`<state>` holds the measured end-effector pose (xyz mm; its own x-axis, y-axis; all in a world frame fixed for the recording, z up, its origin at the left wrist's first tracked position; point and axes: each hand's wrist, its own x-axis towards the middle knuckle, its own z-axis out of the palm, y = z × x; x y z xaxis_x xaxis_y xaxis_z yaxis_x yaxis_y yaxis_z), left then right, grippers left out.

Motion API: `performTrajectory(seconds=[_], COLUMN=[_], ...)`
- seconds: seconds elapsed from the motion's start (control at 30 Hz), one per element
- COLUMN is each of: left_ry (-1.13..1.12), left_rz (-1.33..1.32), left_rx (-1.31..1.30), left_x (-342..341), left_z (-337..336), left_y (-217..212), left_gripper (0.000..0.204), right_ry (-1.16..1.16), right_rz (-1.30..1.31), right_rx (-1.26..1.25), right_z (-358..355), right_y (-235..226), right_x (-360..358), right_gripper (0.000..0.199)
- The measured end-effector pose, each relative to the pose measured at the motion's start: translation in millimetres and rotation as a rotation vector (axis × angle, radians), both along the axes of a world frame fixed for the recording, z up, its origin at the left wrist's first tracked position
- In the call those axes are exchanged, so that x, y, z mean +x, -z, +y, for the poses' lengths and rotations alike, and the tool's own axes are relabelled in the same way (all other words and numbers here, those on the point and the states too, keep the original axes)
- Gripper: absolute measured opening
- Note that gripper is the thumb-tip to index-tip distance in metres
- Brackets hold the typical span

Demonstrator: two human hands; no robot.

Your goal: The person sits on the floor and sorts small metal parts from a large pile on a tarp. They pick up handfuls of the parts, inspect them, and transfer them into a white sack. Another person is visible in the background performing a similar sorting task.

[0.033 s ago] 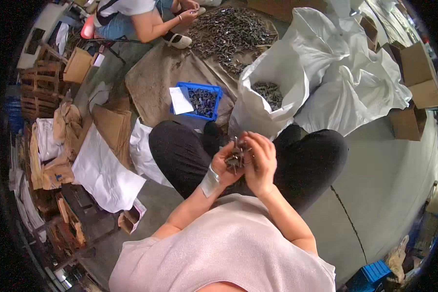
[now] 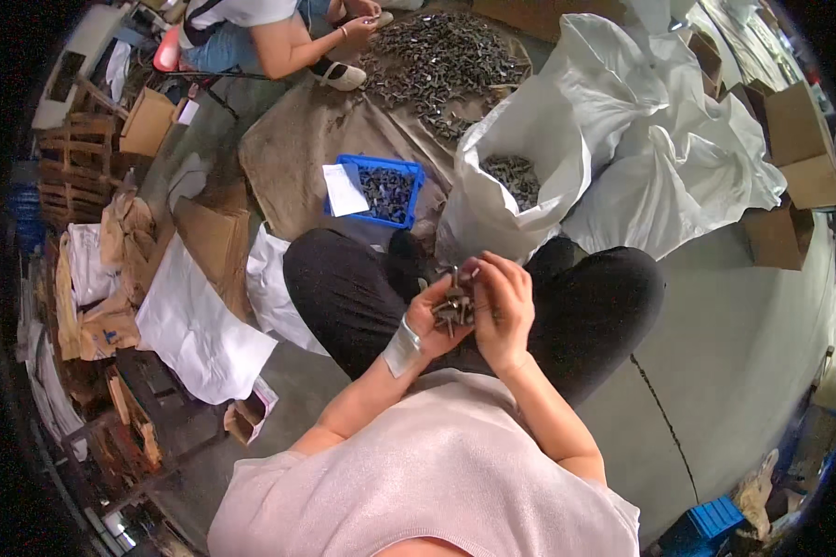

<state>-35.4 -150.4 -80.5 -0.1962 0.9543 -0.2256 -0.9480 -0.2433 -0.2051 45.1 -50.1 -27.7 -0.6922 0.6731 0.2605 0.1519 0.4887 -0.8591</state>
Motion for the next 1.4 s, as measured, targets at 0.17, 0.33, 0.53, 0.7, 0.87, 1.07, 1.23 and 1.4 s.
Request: performTrajectory(seconds=[0.17,0.33,0.53,0.7,0.87,1.07,1.23,1.4], left_ry=[0.213,0.256,0.122,0.035,-0.067,-0.228,-0.3,-0.348], left_rz=[0.078,0.048,-0.071,-0.085,-0.117,-0.147,-0.146,-0.231], left_rx=[-0.211,-0.158,0.142,0.213,-0.016,-0.216,-0.289,-0.216], left_x=[3,-10,-25,-42,-77,-80,-83,-76], left_z=[-12,-20,-15,-3,9,16,15,13], left_y=[8,19,9,0,2,19,21,26], left_gripper=[0.036,0.033,0.033,0.038,0.044,0.038,0.039,0.041], right_ry=[-0.039,-0.077,-0.072,-0.249,-0.431,-0.26,-0.403,-0.464], right_rz=[-0.12,0.004,-0.165,-0.484,-0.793,-0.949,-1.079,-1.11], right_rx=[-0.134,-1.037,-1.159,-0.732,0.199,0.395,0.446,0.387], right_z=[9,8,23,15,9,5,16,24], right_y=[11,33,70,174,253,339,348,375], right_x=[10,8,-44,-119,-205,-248,-256,-252], right_gripper=[0.023,0.029,0.03,0.025,0.017,0.015,0.019,0.016])
